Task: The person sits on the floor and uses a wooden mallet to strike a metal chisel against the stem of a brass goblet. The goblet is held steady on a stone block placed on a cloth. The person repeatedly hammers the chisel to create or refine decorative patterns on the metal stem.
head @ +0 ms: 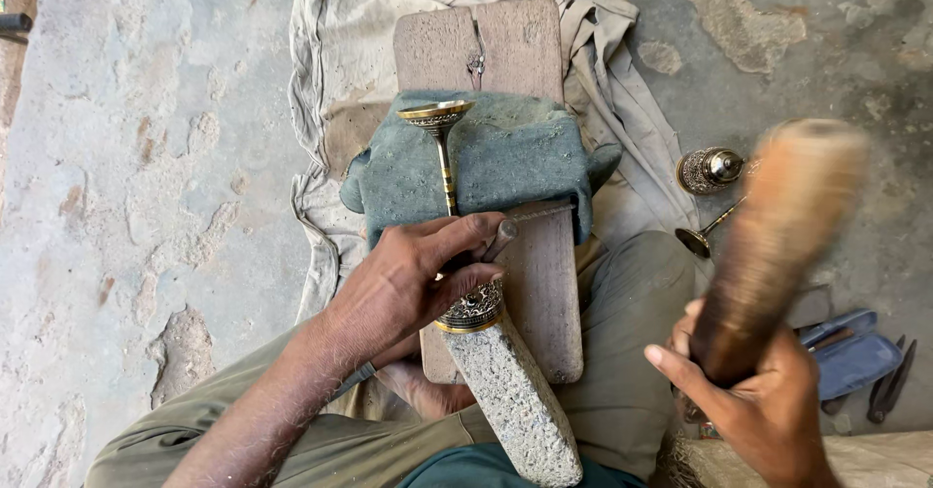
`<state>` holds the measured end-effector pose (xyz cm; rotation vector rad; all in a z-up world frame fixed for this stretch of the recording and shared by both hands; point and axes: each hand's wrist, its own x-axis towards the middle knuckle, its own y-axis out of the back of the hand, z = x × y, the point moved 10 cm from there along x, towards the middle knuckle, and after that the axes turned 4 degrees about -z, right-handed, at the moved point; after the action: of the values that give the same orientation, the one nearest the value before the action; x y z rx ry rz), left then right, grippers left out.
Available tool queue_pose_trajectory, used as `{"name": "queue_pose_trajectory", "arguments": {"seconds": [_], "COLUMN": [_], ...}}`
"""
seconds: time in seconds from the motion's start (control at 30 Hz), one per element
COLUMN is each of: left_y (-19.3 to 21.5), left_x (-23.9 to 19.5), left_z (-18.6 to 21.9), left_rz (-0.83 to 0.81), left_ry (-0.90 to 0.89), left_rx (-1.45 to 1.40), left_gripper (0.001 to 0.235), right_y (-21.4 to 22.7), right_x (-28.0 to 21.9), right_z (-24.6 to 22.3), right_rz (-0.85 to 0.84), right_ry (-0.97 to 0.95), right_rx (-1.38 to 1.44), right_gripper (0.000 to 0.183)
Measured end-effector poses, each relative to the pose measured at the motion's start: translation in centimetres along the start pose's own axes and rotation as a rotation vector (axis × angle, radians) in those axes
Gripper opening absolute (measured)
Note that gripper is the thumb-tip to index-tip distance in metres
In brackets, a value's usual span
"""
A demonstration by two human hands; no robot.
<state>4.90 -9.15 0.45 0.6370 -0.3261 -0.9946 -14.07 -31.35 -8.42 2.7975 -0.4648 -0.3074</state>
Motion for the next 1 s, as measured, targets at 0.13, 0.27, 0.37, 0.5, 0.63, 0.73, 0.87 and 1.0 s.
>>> {"name": "queue_pose_trajectory", "arguments": {"seconds": [0.13, 0.27, 0.37, 0.5, 0.63, 0.73, 0.87, 1.0], "left_y": [-0.7, -1.4, -1.4, -1.9, -1.8, -2.0, -2.2, -2.5], "left_x": [0.9, 1.4, 1.6, 1.8, 1.8, 1.9, 2.1, 2.1], "left_z": [-0.2, 0.6, 0.5, 0.4, 0.4, 0.2, 0.0, 0.4], "left_rz": [-0.121, -0.185, -0.199, -0.255, -0.243, -0.259, -0.264, -0.286], "left_ry": [0.022, -0.054, -0.03, -0.048, -0.061, -0.038, -0.034, -0.052], "left_rx": [-0.019, 0.009, -0.016, 0.016, 0.005, 0.01, 0.028, 0.054], "left_gripper": [0.038, 0.036, 0.037, 0.042, 0.042, 0.039, 0.041, 0.041], "right_y": [0.6, 0.7, 0.7, 0.2, 0.9, 0.3, 1.9, 1.0], "right_x": [0.4, 1.6, 3.0, 3.3, 2.9, 2.8, 3.4, 2.7], "right_z": [-0.5, -2.9, 0.7, -0.2, -2.9, -0.9, -1.9, -0.1], "right_rz": [-0.052, -0.092, -0.241, -0.274, -0.115, -0.287, -0.101, -0.225], "right_ry": [-0.028, 0.115, -0.308, -0.284, -0.023, -0.128, -0.06, -0.24], "right_rx": [-0.088, -0.348, -0.624, -0.643, -0.373, -0.724, -0.565, -0.693], "right_gripper": [0.034, 0.032, 0.056, 0.05, 0.043, 0.044, 0.049, 0.047]}}
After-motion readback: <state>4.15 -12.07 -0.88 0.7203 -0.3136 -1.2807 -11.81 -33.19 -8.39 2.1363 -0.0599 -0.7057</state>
